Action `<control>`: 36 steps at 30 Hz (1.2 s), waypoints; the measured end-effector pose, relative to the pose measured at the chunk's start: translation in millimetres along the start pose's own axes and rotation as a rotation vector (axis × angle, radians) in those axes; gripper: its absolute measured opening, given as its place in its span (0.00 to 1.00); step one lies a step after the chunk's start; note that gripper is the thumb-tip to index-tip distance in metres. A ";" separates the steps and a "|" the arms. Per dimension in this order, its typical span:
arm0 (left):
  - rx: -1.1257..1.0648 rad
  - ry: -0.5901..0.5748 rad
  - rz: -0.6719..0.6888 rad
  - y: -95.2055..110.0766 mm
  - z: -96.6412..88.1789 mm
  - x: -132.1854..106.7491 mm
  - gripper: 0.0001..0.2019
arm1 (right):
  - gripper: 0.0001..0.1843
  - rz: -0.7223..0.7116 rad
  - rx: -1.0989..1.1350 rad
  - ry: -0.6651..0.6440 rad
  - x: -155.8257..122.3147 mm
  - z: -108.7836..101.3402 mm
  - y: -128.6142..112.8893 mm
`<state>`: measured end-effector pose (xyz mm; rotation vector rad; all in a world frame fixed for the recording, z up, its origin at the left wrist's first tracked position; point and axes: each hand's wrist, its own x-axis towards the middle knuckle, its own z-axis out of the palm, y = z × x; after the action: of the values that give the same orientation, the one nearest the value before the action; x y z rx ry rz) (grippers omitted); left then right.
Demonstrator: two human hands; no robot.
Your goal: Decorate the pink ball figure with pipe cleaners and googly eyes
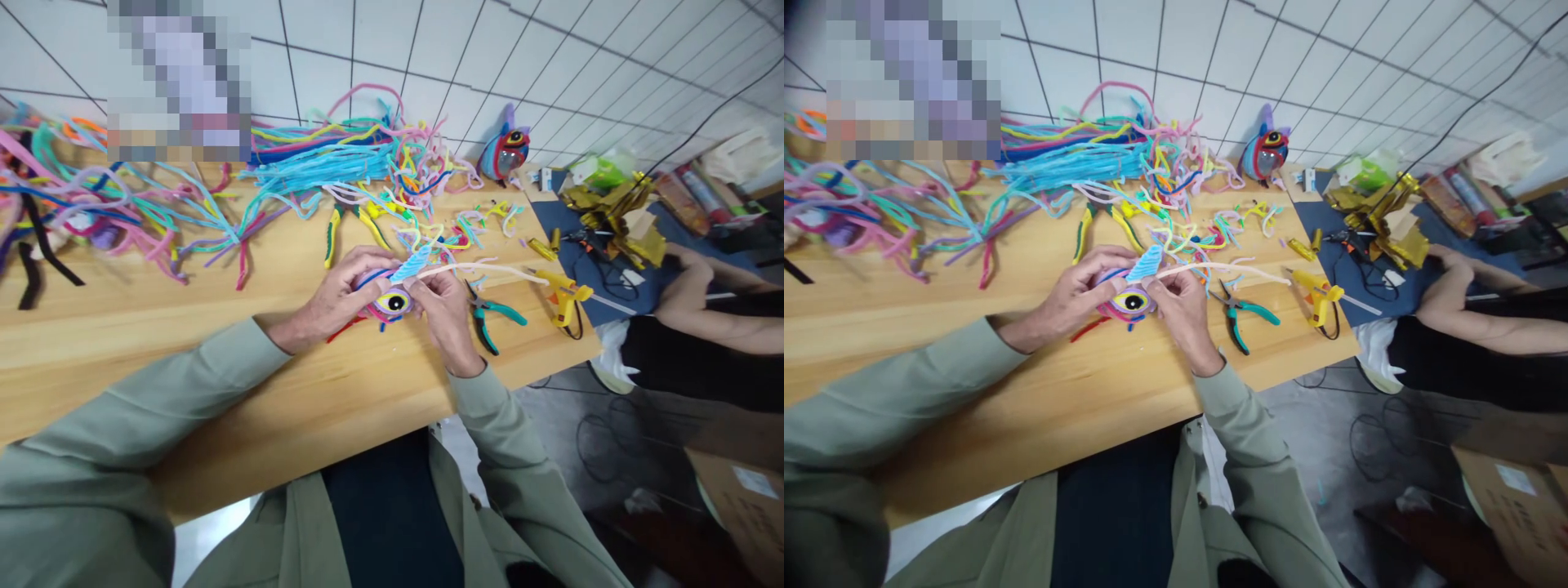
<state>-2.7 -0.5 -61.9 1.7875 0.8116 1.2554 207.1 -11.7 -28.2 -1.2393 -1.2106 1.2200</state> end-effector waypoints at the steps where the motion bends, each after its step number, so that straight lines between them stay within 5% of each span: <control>1: 0.001 0.002 0.000 -0.7 0.2 -0.2 0.20 | 0.23 0.009 0.005 0.001 0.4 0.0 0.4; 8: -0.006 0.064 -0.007 -2.7 2.2 -1.1 0.20 | 0.25 -0.063 -0.052 -0.030 -2.9 -13.5 2.4; 13: 0.013 0.071 -0.023 -3.9 2.0 -2.1 0.22 | 0.15 -0.447 -0.384 0.097 -23.4 -19.9 2.0; 15: 0.011 0.083 -0.027 -4.8 2.4 -2.5 0.21 | 0.09 -0.617 -0.527 0.054 -29.7 -18.0 2.3; 19: -0.002 0.088 -0.001 -5.0 4.6 -2.2 0.19 | 0.15 -0.824 -0.709 -0.048 -32.2 -14.4 4.1; 36: 0.002 0.057 0.031 -5.0 4.9 -1.7 0.18 | 0.16 -0.906 -0.991 -0.072 -26.8 -17.7 5.2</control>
<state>1.1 -0.6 -67.9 1.7789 0.8205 1.3315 224.9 -38.6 -32.5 -1.0342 -2.2110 -0.0624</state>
